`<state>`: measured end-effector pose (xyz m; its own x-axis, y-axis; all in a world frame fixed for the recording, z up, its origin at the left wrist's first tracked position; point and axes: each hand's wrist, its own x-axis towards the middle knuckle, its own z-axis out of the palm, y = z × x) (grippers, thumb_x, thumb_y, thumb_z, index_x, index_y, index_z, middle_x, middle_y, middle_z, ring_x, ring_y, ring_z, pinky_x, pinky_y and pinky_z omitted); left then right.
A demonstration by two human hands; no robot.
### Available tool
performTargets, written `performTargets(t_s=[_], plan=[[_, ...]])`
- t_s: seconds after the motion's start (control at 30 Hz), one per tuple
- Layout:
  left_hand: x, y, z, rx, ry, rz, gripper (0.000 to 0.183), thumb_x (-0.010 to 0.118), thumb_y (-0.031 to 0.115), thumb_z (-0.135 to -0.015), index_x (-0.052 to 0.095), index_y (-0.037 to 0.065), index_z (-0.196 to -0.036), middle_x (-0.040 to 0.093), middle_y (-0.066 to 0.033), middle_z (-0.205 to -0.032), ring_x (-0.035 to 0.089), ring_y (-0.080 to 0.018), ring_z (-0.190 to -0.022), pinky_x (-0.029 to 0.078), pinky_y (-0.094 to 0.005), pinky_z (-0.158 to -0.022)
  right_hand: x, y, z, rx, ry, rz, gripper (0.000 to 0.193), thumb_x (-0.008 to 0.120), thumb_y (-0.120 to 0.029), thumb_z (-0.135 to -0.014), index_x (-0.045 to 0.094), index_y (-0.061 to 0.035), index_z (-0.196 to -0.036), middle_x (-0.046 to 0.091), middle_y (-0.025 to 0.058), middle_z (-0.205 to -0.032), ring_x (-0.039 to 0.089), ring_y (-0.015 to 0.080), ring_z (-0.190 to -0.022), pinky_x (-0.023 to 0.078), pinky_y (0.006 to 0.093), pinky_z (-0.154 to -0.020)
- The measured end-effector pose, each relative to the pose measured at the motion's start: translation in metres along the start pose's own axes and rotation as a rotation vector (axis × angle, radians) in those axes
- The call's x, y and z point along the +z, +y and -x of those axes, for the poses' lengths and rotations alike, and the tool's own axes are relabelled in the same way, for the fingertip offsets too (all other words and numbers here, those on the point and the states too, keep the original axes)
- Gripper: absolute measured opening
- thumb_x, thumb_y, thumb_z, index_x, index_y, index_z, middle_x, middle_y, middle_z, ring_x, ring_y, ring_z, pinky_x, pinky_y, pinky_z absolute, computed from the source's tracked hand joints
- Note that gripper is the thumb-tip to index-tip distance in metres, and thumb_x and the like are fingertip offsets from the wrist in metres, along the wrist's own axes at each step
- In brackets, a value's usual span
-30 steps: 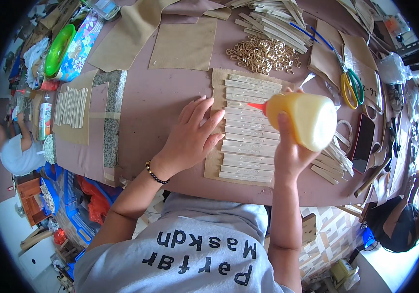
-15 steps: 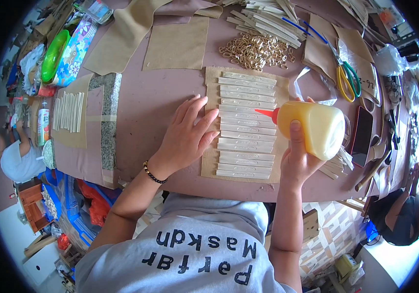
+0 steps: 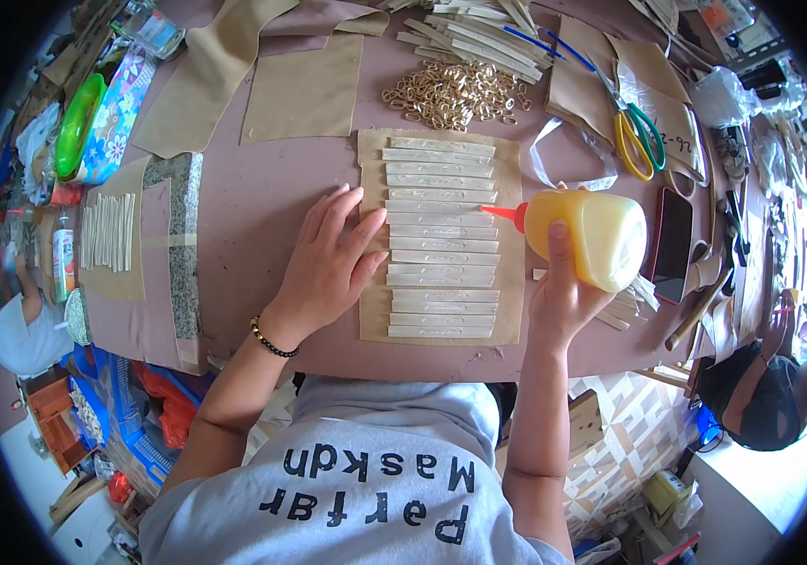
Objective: The person applies glue from a yellow squeeze bottle onto a row of thin wooden sticks arranged on a brown sheet. They move the bottle steadily along the sticks, depositing a continuous line of adhesive. The workspace is cluttered with craft materials, and another person is visible in the background.
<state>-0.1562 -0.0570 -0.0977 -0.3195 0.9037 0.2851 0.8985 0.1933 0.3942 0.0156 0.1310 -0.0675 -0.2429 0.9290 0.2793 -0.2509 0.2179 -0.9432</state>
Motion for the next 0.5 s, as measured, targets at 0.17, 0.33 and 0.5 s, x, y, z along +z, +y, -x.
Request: performTargets(t_s=[0.17, 0.33, 0.5], plan=[[-0.001, 0.0, 0.0, -0.005, 0.005, -0.006, 0.043, 0.063, 0.022, -0.088, 0.052, 0.006, -0.126, 0.041, -0.0206, -0.133, 0.04, -0.0395, -0.127, 0.036, -0.0489, -0.106, 0.012, 0.002, 0.006, 0.053, -0.011, -0.061, 0.043, 0.069, -0.004, -0.087, 0.05, 0.0037, -0.125, 0.061, 0.0177, -0.119, 0.061, 0.0318, -0.112, 0.053, 0.0404, -0.094], [0.0, 0.0, 0.001, -0.005, 0.015, 0.003, 0.043, 0.063, 0.022, -0.088, 0.052, 0.006, -0.126, 0.041, -0.0208, -0.134, 0.039, -0.0393, -0.128, 0.035, -0.0491, -0.107, 0.024, 0.009, 0.013, 0.064, -0.099, -0.064, 0.048, 0.068, -0.003, -0.087, 0.046, 0.0028, -0.13, 0.059, 0.0183, -0.124, 0.06, 0.0319, -0.115, 0.05, 0.0425, -0.098], [0.001, -0.001, 0.001, -0.008, 0.015, 0.024, 0.044, 0.063, 0.023, -0.088, 0.05, 0.006, -0.127, 0.041, -0.0213, -0.134, 0.038, -0.0396, -0.129, 0.035, -0.0492, -0.107, 0.048, 0.006, 0.022, 0.062, -0.181, -0.081, 0.051, 0.071, -0.002, -0.084, 0.047, 0.0029, -0.129, 0.059, 0.0175, -0.124, 0.06, 0.0297, -0.115, 0.048, 0.0425, -0.099]])
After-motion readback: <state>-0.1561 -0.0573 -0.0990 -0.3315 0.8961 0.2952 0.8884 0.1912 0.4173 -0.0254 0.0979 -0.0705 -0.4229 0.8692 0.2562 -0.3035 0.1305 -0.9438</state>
